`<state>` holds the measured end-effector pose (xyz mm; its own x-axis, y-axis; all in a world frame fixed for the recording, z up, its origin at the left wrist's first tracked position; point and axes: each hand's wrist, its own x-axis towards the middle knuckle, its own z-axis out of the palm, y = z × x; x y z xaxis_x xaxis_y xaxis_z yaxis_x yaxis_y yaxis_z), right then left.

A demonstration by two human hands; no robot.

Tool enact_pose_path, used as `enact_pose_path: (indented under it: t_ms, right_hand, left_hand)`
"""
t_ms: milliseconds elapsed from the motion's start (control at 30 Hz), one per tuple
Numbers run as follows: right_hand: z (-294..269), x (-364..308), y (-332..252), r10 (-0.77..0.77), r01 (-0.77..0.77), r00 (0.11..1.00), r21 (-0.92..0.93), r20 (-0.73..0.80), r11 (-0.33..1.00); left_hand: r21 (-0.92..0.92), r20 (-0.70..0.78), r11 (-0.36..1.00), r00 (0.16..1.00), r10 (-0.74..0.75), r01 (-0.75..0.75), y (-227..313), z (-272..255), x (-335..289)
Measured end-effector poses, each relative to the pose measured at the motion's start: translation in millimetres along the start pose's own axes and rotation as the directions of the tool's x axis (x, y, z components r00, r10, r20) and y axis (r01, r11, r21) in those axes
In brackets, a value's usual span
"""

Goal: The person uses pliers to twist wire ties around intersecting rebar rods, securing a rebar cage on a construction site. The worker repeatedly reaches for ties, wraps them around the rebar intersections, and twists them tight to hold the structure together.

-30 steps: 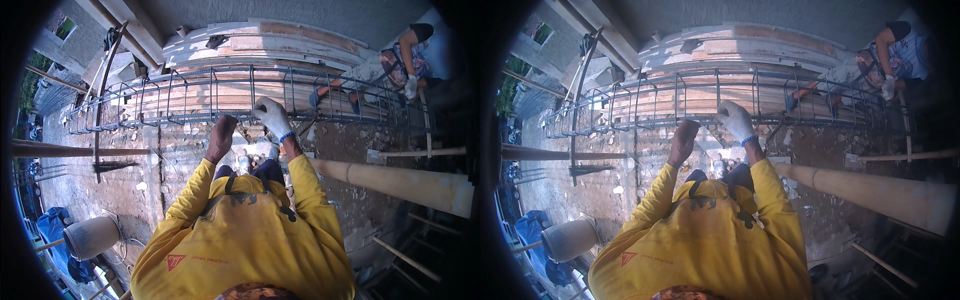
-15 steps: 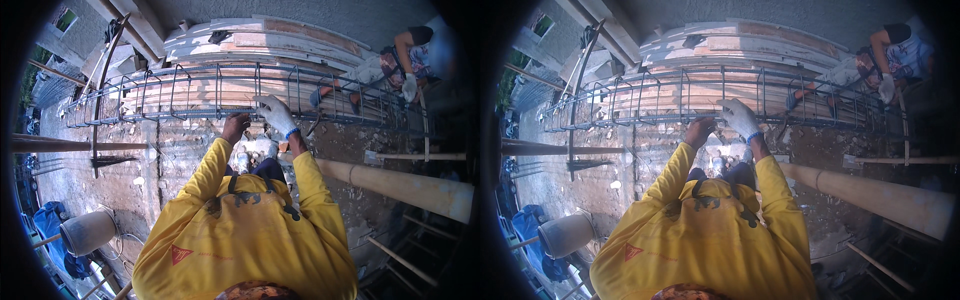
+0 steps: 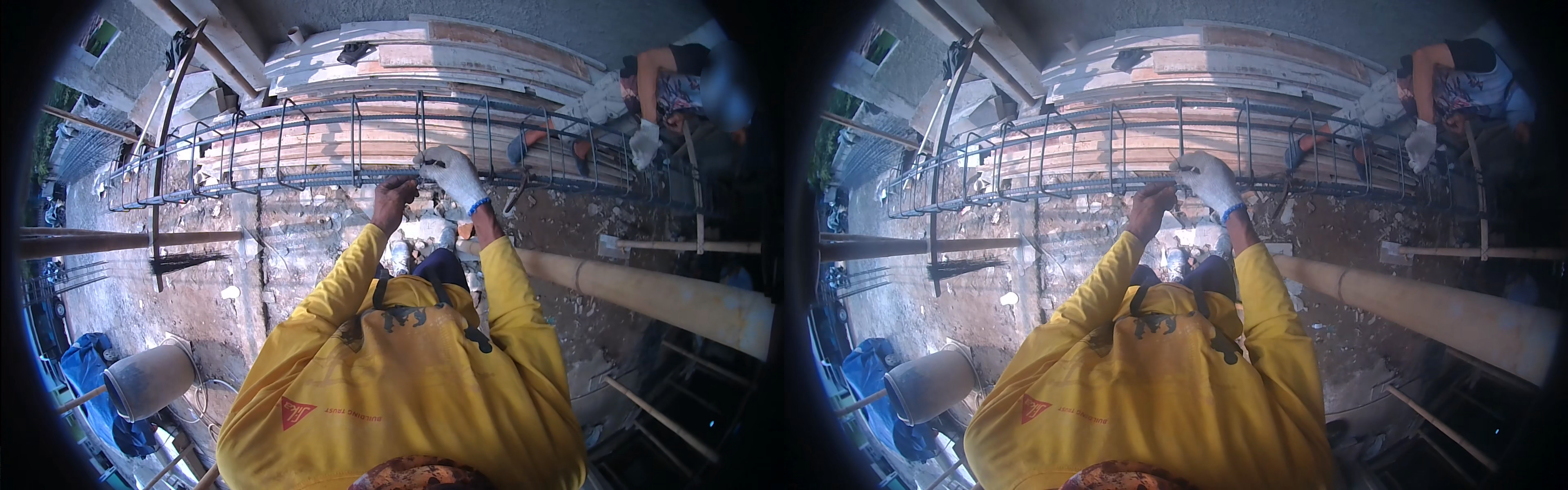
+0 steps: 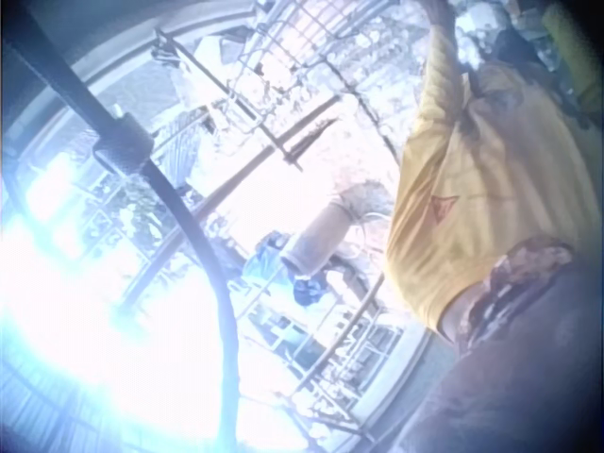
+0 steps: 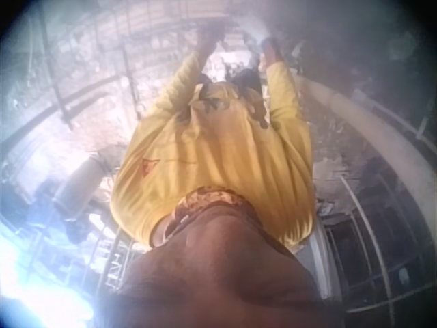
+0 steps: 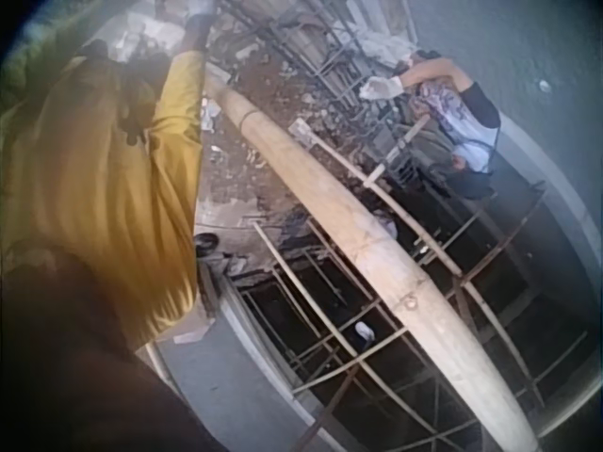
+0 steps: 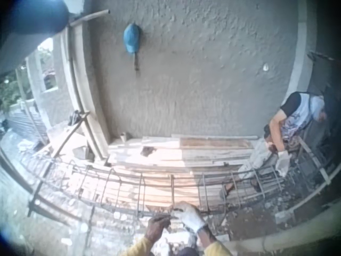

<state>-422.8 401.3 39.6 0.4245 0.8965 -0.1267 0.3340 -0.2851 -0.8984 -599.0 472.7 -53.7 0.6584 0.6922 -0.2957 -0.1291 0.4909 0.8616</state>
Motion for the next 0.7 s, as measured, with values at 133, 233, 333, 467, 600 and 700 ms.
enact_pose_path:
  t_ms: [133,233,333,467,600,700]
  right_hand:
    - [1,0,1,-0.006,0.007,0.999,0.023,-0.034,1.000]
    - [2,-2,0,0.002,0.001,0.998,0.058,-0.059,0.998]
    - [2,-5,-1,0.021,-0.016,0.998,0.079,-0.057,0.997]
    - [4,-5,0,0.023,-0.019,0.997,0.056,-0.068,0.998]
    - [3,-2,4,0.024,-0.017,0.997,0.097,-0.072,0.995]
    - [-1,1,4,-0.184,0.181,0.979,-0.039,-0.087,0.983]
  left_hand:
    - [0.051,0.016,0.999,1.000,-0.013,0.012,-4,7,9]
    - [-0.076,0.010,0.996,0.999,-0.038,0.039,-2,13,4]
    - [0.021,-0.036,1.000,0.999,0.021,-0.020,2,21,-6]
    - [0.141,-0.186,0.985,0.975,0.123,-0.098,-3,40,-12]
    - [0.371,-0.249,0.880,0.880,0.403,-0.298,-17,53,-7]
    - [0.573,-0.215,0.752,0.825,0.522,-0.327,-27,52,-3]
